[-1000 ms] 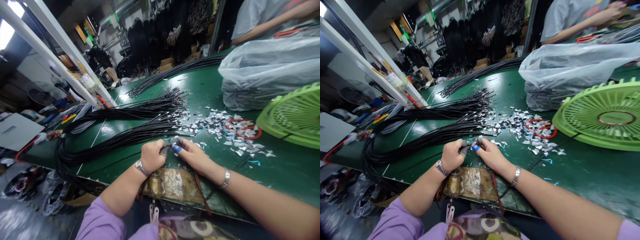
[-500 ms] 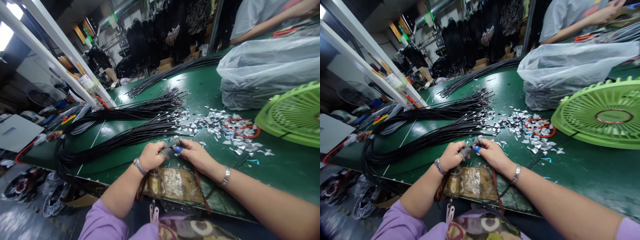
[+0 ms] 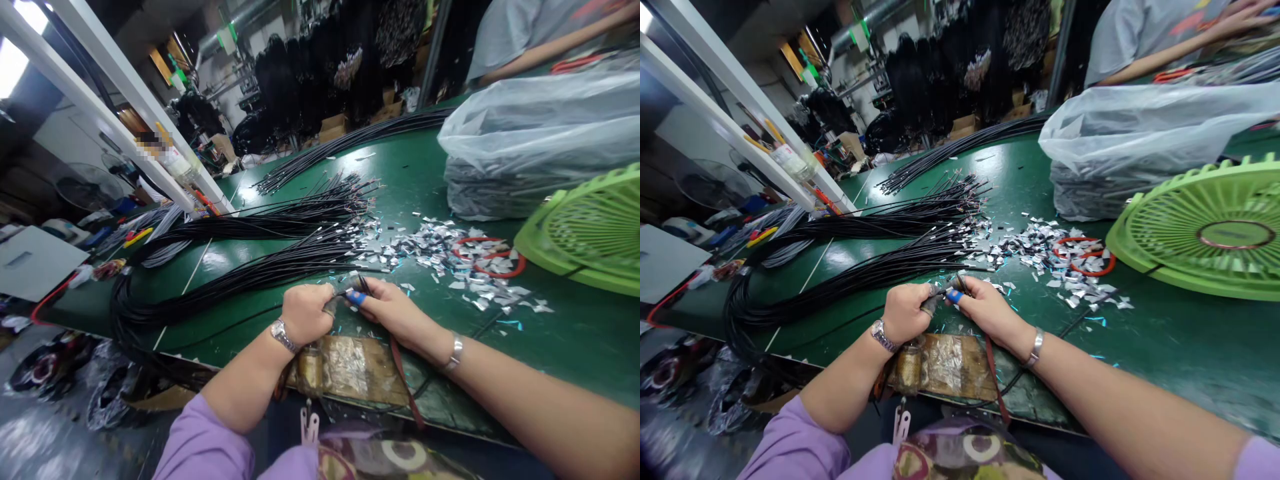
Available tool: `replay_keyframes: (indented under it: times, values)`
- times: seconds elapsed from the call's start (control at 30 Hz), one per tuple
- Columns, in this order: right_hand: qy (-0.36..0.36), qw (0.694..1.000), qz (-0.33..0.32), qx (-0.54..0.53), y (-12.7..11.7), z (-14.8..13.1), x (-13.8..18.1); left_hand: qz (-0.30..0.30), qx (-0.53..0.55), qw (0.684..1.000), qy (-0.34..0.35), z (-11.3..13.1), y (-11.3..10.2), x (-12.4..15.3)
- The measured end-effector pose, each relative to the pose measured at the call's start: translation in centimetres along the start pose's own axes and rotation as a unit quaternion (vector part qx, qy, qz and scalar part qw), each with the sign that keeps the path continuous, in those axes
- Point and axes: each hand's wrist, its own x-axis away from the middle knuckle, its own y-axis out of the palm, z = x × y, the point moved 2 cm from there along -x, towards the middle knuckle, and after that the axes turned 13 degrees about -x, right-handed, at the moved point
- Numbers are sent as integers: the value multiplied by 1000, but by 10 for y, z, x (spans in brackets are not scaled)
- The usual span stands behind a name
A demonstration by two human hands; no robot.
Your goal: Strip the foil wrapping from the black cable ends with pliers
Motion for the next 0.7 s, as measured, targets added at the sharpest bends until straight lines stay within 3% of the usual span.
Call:
replay_keyframes:
  times: [0.27, 0.5, 0.6, 0.7]
  values:
    - [40, 998, -2, -40, -4, 5, -4, 26, 13, 1000, 2, -1, 1, 0]
    - [7, 1000, -19, -4, -3, 2, -3, -26, 140, 989, -45, -6, 4, -1]
    - [-24, 998, -40, 33, -6, -1, -3, -65, 267, 959, -66, -10, 7, -3]
    - [-38, 994, -72, 68, -9, -3, -3, -162, 433, 882, -92, -11, 11, -5]
